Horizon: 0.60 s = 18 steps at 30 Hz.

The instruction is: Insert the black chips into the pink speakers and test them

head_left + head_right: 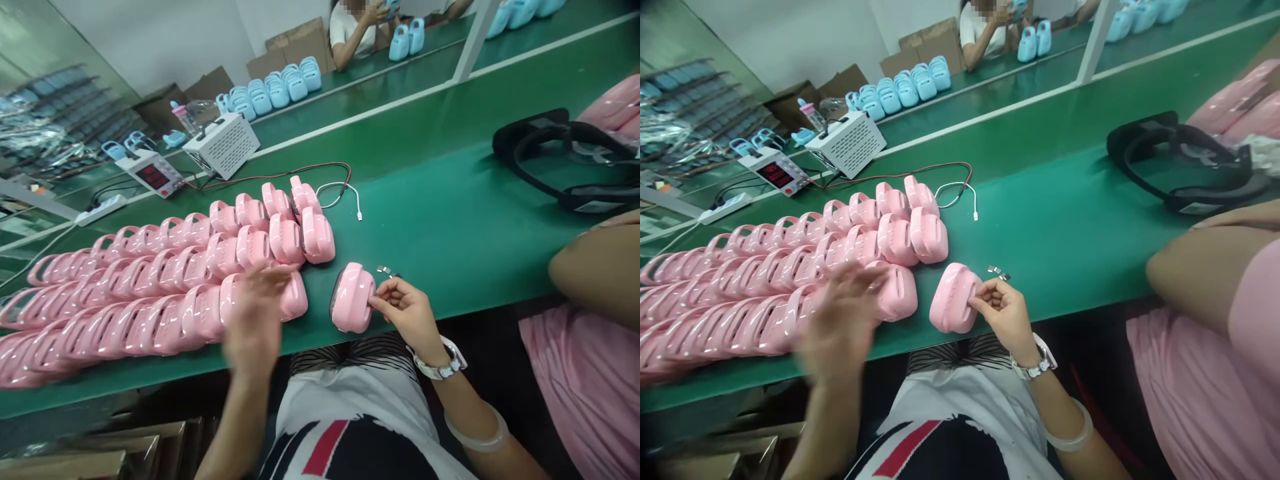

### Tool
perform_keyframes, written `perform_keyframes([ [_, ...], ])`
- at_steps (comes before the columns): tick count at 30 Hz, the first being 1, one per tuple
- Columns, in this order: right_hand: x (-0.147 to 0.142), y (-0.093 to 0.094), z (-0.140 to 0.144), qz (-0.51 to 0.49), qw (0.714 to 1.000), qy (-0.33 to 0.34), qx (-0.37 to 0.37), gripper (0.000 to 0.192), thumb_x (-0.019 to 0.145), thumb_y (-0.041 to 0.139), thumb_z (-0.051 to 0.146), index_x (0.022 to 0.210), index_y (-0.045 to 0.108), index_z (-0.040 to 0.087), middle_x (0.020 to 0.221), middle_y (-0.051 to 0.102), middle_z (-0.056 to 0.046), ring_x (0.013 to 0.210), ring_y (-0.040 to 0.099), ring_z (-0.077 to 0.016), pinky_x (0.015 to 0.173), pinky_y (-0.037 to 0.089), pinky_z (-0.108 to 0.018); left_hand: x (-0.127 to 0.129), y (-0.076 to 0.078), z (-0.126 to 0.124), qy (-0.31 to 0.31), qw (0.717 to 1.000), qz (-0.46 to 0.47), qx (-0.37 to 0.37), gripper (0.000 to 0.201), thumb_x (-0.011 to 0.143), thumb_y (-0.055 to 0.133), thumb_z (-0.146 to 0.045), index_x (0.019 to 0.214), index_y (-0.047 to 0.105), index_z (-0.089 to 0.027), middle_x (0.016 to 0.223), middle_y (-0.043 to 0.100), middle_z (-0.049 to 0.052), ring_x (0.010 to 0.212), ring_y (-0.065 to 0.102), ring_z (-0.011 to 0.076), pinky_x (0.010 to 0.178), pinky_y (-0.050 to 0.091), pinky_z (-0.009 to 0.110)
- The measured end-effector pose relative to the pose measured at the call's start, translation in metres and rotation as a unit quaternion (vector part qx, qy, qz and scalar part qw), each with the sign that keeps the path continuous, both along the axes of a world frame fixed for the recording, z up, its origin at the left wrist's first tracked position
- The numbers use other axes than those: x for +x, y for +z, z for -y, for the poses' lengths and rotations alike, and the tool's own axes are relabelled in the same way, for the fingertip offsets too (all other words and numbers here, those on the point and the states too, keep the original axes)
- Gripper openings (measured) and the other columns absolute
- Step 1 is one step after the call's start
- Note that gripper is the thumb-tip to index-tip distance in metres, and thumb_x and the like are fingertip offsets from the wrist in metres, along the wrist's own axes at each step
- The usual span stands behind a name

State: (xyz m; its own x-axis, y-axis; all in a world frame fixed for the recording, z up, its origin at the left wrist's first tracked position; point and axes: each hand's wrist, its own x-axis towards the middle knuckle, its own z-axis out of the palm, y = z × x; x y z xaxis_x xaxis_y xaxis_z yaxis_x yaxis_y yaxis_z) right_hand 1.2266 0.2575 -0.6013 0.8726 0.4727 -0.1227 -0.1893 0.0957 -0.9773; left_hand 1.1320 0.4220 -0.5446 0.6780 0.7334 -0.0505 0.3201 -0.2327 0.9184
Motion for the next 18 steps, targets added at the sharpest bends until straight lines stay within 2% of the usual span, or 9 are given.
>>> perform_keyframes([
  [2,-0.003,0.001,0.0,0.005,1.0,-0.006,-0.002,0.041,0.06,0.083,0.051,0.069,0.059,0.019,0.057,0.058,0.001,0.048,0.051,-0.0105,0.039,0.038,-0.021,0.013,-0.018,0.005,-0.077,0.992,0.077,-0.064,0.038,0.089,0.041,-0.032,0.115,0.062,-0.014,0.117,0.067,0.01,0.113,0.061,0.0219,0.096,0.05,0.034],
  [4,-0.005,0.001,-0.001,0.011,1.0,-0.014,-0.005,0.037,0.063,0.083,0.047,0.07,0.06,0.019,0.058,0.058,0.001,0.049,0.051,-0.0104,0.041,0.039,-0.021,0.021,-0.037,0.01,-0.143,0.972,0.122,-0.141,0.033,0.083,0.05,-0.023,0.113,0.064,-0.018,0.121,0.066,0.007,0.118,0.058,0.0218,0.102,0.045,0.032],
  [7,-0.007,0.001,-0.002,0.016,1.0,-0.014,-0.008,0.033,0.065,0.083,0.042,0.07,0.06,0.019,0.058,0.057,0.001,0.049,0.051,-0.0105,0.042,0.04,-0.022,0.028,-0.052,0.015,-0.176,0.958,0.099,-0.204,0.038,0.082,0.057,-0.021,0.119,0.062,-0.024,0.127,0.063,0.003,0.119,0.056,0.021,0.102,0.043,0.03],
  [15,-0.005,0.005,-0.006,0.018,1.0,-0.02,-0.014,0.032,0.066,0.082,0.042,0.072,0.059,0.02,0.061,0.057,0.001,0.052,0.051,-0.0117,0.049,0.043,-0.024,0.029,-0.051,0.017,-0.175,0.952,0.115,-0.225,0.036,0.082,0.062,-0.025,0.118,0.061,-0.024,0.124,0.062,0.002,0.117,0.055,0.0206,0.103,0.042,0.029],
  [18,-0.007,-0.006,-0.013,-0.013,1.0,-0.02,0.001,0.041,0.061,0.084,0.046,0.074,0.054,0.021,0.052,0.04,0.009,0.045,0.036,-0.0075,0.043,0.031,-0.02,0.029,-0.053,0.015,-0.178,0.948,0.119,-0.236,0.036,0.082,0.06,-0.025,0.118,0.06,-0.023,0.123,0.062,0.003,0.116,0.056,0.0213,0.103,0.043,0.031],
])
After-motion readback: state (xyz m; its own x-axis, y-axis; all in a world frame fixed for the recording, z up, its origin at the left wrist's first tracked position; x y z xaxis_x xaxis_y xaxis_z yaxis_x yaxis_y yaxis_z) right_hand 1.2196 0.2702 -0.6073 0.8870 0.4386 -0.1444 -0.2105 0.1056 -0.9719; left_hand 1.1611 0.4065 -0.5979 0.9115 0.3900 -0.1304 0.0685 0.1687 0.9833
